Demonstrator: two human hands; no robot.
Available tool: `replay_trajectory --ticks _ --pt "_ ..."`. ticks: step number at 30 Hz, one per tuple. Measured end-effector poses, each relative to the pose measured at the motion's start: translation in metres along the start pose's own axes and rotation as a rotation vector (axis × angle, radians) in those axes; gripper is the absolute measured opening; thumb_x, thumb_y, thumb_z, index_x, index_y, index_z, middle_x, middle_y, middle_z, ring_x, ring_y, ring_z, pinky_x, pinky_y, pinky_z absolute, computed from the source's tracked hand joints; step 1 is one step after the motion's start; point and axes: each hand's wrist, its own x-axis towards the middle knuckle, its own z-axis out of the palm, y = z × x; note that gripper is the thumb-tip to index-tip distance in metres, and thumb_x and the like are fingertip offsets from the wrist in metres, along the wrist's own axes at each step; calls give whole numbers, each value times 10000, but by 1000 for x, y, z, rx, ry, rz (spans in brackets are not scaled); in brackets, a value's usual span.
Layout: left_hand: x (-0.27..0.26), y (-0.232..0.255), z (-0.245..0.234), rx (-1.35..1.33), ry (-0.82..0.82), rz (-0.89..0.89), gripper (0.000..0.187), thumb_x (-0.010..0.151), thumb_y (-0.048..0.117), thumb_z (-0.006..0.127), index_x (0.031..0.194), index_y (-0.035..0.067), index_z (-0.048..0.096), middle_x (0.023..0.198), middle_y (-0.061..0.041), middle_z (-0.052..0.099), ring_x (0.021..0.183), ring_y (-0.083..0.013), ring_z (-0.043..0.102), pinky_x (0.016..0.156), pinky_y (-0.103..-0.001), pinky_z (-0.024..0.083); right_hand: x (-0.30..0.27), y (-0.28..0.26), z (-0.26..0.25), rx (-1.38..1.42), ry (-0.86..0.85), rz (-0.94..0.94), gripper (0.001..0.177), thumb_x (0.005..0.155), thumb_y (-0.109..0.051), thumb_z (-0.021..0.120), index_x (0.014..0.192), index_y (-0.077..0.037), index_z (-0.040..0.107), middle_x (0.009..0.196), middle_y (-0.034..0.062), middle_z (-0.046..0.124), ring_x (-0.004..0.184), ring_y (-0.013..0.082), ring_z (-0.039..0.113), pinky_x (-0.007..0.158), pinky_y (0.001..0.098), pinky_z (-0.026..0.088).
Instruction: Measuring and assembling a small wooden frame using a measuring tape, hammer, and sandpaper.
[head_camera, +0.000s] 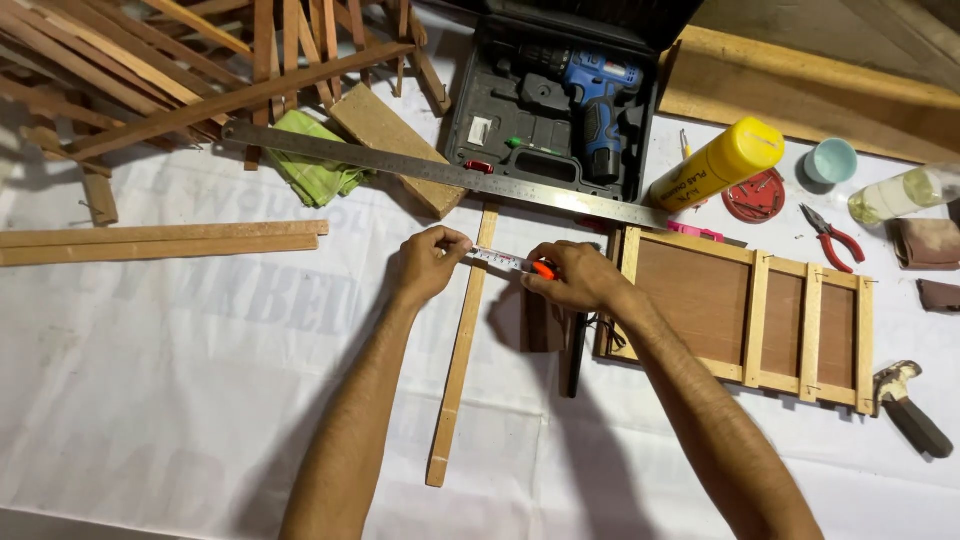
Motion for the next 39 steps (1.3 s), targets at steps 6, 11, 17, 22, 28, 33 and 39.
replay_trajectory --ticks 6,11,17,22,28,33,39 --pt "5 0 4 25 25 -13 180 868 267 821 943 105 793 870 -16 792 817 -114 731 723 -291 545 15 19 14 -65 71 -92 543 912 -533 643 1252 -111 661 1128 198 701 956 345 725 867 513 608" --pt "7 -4 6 31 17 14 193 866 275 822 943 101 791 866 -17 779 806 -117 718 699 -297 554 16 19 14 -41 67 -86 571 899 -550 639 1270 -116 651 1164 192 683 961 358 726 860 515 608" --pt "5 8 1 63 3 16 167 872 261 814 911 102 781 875 -10 769 804 -113 710 687 -296 556 18 19 13 -47 47 -59 587 892 -567 614 1286 -133 645 1129 178 677 950 349 722 836 505 606" --pt "4 10 -2 88 3 35 165 878 263 807 904 103 773 872 -3 765 794 -114 712 681 -303 556 18 17 23 -80 127 -118 590 847 -530 642 1263 -112 663 1074 181 679 926 355 714 833 509 590" --pt "6 9 -2 106 2 44 161 874 264 805 903 108 774 871 -1 771 791 -110 715 675 -308 548 9 2 27 -115 196 -99 577 817 -500 639 1214 -83 670 966 151 637 822 307 669 710 492 579" --pt "8 -10 6 63 -3 31 147 863 232 822 903 97 778 852 -10 772 777 -103 704 665 -287 548 0 -7 37 -185 303 -110 570 824 -506 643 1177 -58 674 910 139 612 793 272 619 701 471 536" --pt "-9 5 -6 -57 59 109 175 897 222 805 960 60 789 791 -28 713 672 -72 562 608 -254 471 -20 -14 29 -95 429 -194 761 806 -529 705 1360 -35 540 959 163 646 874 298 635 762 480 520"
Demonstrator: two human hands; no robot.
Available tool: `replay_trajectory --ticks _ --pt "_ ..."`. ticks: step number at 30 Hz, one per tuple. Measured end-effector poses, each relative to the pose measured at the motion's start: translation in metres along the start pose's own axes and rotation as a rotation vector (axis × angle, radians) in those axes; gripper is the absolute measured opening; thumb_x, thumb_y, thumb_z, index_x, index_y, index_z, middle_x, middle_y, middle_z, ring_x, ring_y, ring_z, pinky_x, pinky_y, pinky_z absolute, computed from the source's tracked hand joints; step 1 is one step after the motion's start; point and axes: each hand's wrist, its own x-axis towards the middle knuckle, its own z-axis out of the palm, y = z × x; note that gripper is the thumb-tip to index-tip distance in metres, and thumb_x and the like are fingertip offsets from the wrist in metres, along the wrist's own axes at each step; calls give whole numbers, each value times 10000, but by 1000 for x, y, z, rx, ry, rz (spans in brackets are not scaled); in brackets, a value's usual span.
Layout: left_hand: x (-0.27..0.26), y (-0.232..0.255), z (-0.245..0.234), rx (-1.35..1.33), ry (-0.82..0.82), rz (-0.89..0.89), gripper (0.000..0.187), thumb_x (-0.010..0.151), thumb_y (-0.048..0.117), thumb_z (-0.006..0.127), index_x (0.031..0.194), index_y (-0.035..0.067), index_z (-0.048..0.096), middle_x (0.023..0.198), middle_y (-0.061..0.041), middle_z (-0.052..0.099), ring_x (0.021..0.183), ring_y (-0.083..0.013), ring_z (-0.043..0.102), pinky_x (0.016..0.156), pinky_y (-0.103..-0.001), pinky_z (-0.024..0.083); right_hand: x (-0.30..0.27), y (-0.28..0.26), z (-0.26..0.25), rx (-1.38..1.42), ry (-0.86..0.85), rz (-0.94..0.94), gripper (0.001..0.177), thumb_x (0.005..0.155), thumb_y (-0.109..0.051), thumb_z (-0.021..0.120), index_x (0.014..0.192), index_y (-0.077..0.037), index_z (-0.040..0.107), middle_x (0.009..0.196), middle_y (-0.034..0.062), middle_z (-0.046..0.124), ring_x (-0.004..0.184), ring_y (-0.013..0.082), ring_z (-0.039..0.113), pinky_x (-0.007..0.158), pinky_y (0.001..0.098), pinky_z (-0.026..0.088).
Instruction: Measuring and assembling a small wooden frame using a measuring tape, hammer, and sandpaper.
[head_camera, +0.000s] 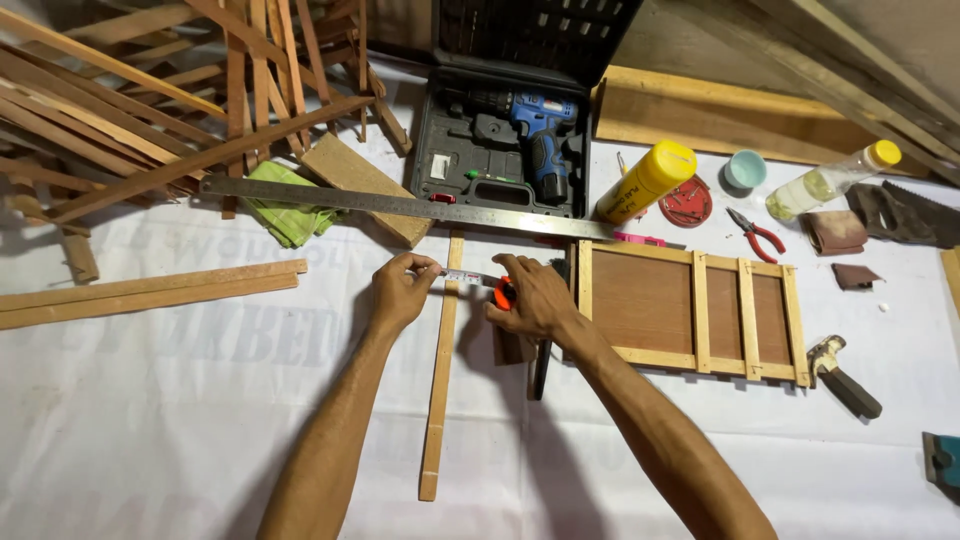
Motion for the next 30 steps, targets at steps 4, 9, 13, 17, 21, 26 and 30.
replay_trajectory --ticks 4,9,13,17,21,26,30 --pt "-23 61 -26 -30 -73 -178 216 955 281 798 1024 77 799 712 -115 627 597 -128 445 555 -298 336 -17 -54 -49 54 127 -61 921 763 -505 769 1471 -41 407 919 162 667 868 300 640 790 483 505" --pt "-54 106 -27 -297 -381 87 314 934 303 733 1140 67 736 962 -5 778 779 -30 683 685 -208 568 -32 -88 -48 102 211 -172 931 767 -436 800 1496 -53 365 951 151 675 859 297 642 786 467 515" --pt "-66 106 -27 -128 -425 6 377 913 331 741 1149 38 736 896 -64 781 664 -104 610 599 -257 521 -40 -88 -44 114 227 -200 918 762 -424 808 1486 -56 380 975 142 685 879 297 645 795 474 515" --pt "-73 114 -22 -155 -511 -42 454 936 415 702 1207 52 672 917 -63 750 733 -117 675 594 -274 514 -52 -84 -50 171 253 -224 914 765 -430 845 1467 -50 400 992 139 687 891 287 661 784 463 538" --pt "-71 106 -2 -362 -592 -171 555 929 544 609 1202 61 621 888 -45 721 739 -131 681 532 -295 506 -65 -83 -69 637 239 0 831 806 -425 811 1443 -56 426 1005 157 684 851 275 660 698 425 549" --pt "-86 147 18 -372 -647 -106 606 965 627 496 1180 81 648 987 -11 724 804 -88 664 617 -253 534 -74 -59 -94 1499 290 280 636 897 -470 637 1371 -70 494 999 135 681 863 256 687 737 415 590" --pt "-94 197 44 -427 -820 -155 576 952 591 499 1121 59 641 942 -8 764 749 -83 686 600 -245 548 -89 -30 -113 1697 447 282 567 951 -495 581 1325 -69 574 1044 143 682 913 244 687 807 392 590"
